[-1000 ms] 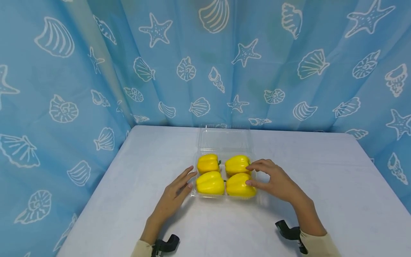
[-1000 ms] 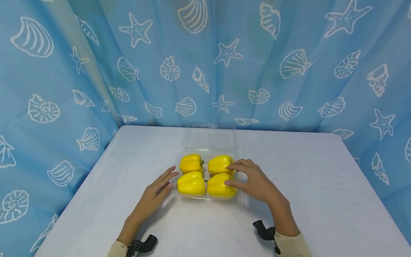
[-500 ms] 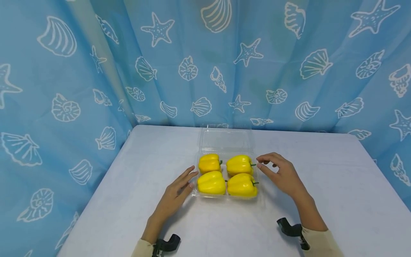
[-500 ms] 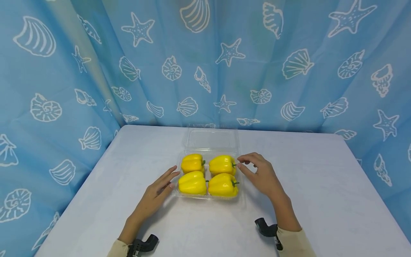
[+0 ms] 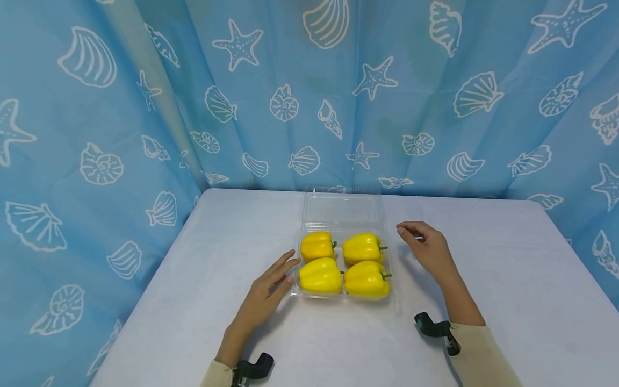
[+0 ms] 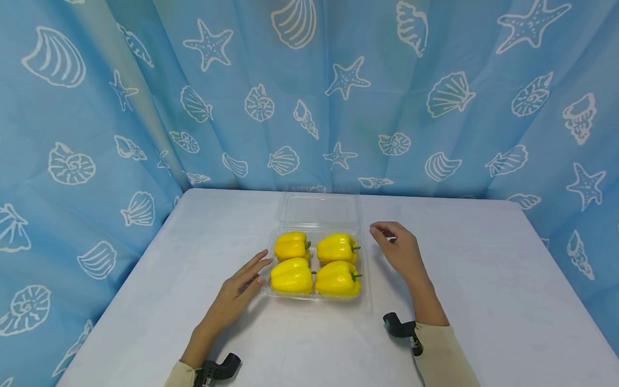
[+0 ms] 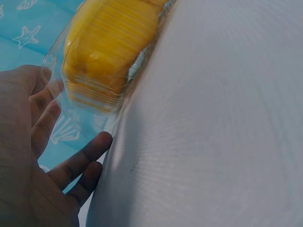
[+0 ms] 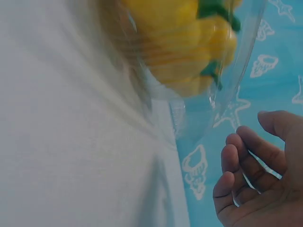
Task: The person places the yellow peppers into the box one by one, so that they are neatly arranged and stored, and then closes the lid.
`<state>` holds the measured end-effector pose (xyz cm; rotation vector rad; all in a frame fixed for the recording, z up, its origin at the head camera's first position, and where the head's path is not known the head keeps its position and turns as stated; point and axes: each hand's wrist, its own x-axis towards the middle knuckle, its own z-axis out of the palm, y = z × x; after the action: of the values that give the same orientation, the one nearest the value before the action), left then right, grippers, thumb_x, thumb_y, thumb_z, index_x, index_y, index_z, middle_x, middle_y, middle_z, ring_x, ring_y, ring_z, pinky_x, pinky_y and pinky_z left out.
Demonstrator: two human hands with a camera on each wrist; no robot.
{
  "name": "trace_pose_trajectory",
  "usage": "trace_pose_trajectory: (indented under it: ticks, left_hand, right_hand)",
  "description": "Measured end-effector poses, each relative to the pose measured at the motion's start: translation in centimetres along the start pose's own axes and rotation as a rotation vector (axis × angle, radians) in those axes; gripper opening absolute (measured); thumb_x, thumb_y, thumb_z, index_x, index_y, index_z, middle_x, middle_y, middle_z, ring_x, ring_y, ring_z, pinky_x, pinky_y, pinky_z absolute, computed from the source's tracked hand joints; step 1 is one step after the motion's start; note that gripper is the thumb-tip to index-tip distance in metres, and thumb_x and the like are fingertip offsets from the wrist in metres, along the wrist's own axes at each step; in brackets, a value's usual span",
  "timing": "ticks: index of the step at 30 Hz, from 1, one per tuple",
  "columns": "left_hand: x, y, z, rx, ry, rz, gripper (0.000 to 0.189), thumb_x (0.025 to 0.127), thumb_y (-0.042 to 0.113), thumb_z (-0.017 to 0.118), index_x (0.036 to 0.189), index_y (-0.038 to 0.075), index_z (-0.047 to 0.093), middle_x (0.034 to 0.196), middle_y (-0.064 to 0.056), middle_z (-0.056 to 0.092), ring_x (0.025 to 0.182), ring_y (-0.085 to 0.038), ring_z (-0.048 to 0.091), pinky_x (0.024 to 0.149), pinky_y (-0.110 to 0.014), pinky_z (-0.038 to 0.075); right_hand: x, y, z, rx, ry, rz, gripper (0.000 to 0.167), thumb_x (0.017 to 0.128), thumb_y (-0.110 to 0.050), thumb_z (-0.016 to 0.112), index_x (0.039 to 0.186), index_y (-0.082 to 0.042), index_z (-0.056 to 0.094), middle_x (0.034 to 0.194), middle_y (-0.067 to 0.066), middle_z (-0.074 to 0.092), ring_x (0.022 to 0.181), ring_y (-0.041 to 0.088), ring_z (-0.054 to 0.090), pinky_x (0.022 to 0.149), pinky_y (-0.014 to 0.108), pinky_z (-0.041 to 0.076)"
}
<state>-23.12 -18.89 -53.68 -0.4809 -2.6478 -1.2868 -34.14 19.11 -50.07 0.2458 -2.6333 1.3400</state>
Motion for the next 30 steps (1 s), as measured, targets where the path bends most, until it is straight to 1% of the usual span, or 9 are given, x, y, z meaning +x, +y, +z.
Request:
trace_pose_trajectory:
  ticks: [3,4,6,8,10,13,16,24,30]
  left_hand:
    - [0.0,-0.1,0.0,0.013,0.012,-0.005,0.043,0.105,0.032,0.054,0.148,0.035,0.05,0.159,0.018,0.031,0.145,-0.012,0.032,0.114,-0.05,0.033]
    - [0.0,-0.1,-0.1,0.011,0.014,-0.007,0.043,0.105,0.032,0.054,0.147,0.034,0.05,0.159,0.018,0.032,0.145,-0.012,0.031,0.114,-0.05,0.033]
    - [0.0,0.0,-0.1,0.003,0.013,-0.01,0.043,0.105,0.032,0.054,0.147,0.034,0.051,0.158,0.019,0.032,0.145,-0.011,0.031,0.115,-0.05,0.033]
    - [-0.1,0.0,-0.1,-0.008,0.008,-0.011,0.043,0.105,0.031,0.054,0.147,0.034,0.051,0.159,0.018,0.032,0.145,-0.012,0.031,0.115,-0.05,0.033]
    - [-0.1,0.0,-0.1,-0.013,0.005,-0.007,0.043,0.105,0.031,0.055,0.147,0.034,0.05,0.159,0.016,0.032,0.145,-0.012,0.031,0.114,-0.05,0.033]
    - [0.0,0.1,0.0,-0.011,0.002,-0.006,0.043,0.105,0.033,0.054,0.147,0.035,0.05,0.159,0.016,0.032,0.145,-0.012,0.031,0.114,-0.05,0.033]
    - [0.0,0.1,0.0,-0.005,0.005,0.005,0.043,0.105,0.034,0.053,0.148,0.033,0.05,0.159,0.015,0.032,0.145,-0.013,0.031,0.114,-0.051,0.034]
    - [0.0,0.1,-0.1,-0.004,-0.002,0.005,0.043,0.105,0.03,0.054,0.148,0.032,0.05,0.159,0.016,0.033,0.145,-0.01,0.031,0.115,-0.048,0.032]
    - [0.0,0.1,-0.2,-0.005,0.001,0.007,0.044,0.104,0.026,0.056,0.148,0.033,0.05,0.159,0.015,0.033,0.145,-0.011,0.032,0.115,-0.049,0.032]
  right_hand:
    - [0.9,0.5,0.3,0.033,-0.004,0.081,0.053,0.101,-0.053,0.051,0.127,-0.009,0.065,0.115,0.01,0.067,0.099,0.026,0.061,0.062,0.038,0.054]
    - [1.3,0.7,0.5,0.057,-0.005,0.104,0.053,0.101,-0.053,0.051,0.127,-0.009,0.065,0.115,0.011,0.068,0.098,0.026,0.061,0.062,0.036,0.055]
    - [1.9,0.8,1.0,0.098,0.003,0.159,0.051,0.101,-0.052,0.052,0.127,-0.011,0.066,0.116,0.009,0.068,0.098,0.023,0.062,0.066,0.03,0.055]
    - [2.4,1.0,1.4,0.137,-0.009,0.193,0.05,0.102,-0.049,0.051,0.129,-0.01,0.065,0.118,0.01,0.067,0.099,0.022,0.062,0.074,0.025,0.053]
    - [2.9,1.1,1.9,0.165,-0.022,0.219,0.048,0.103,-0.047,0.052,0.13,-0.009,0.064,0.119,0.011,0.067,0.1,0.022,0.062,0.079,0.024,0.053]
    - [3.5,1.3,2.3,0.189,-0.058,0.227,0.05,0.103,-0.046,0.051,0.132,-0.006,0.062,0.122,0.014,0.066,0.103,0.024,0.06,0.085,0.026,0.052]
    - [4.0,1.5,2.6,0.219,-0.07,0.237,0.051,0.103,-0.046,0.051,0.131,-0.006,0.063,0.123,0.014,0.065,0.106,0.025,0.06,0.088,0.027,0.052]
    - [4.8,1.7,3.6,0.352,-0.093,0.316,0.054,0.103,-0.048,0.051,0.135,-0.007,0.06,0.126,0.013,0.062,0.108,0.021,0.057,0.087,0.016,0.05]
    - [5.1,1.5,4.0,0.379,-0.098,0.328,0.06,0.098,-0.052,0.058,0.138,-0.008,0.059,0.126,0.011,0.061,0.107,0.021,0.055,0.087,0.016,0.048]
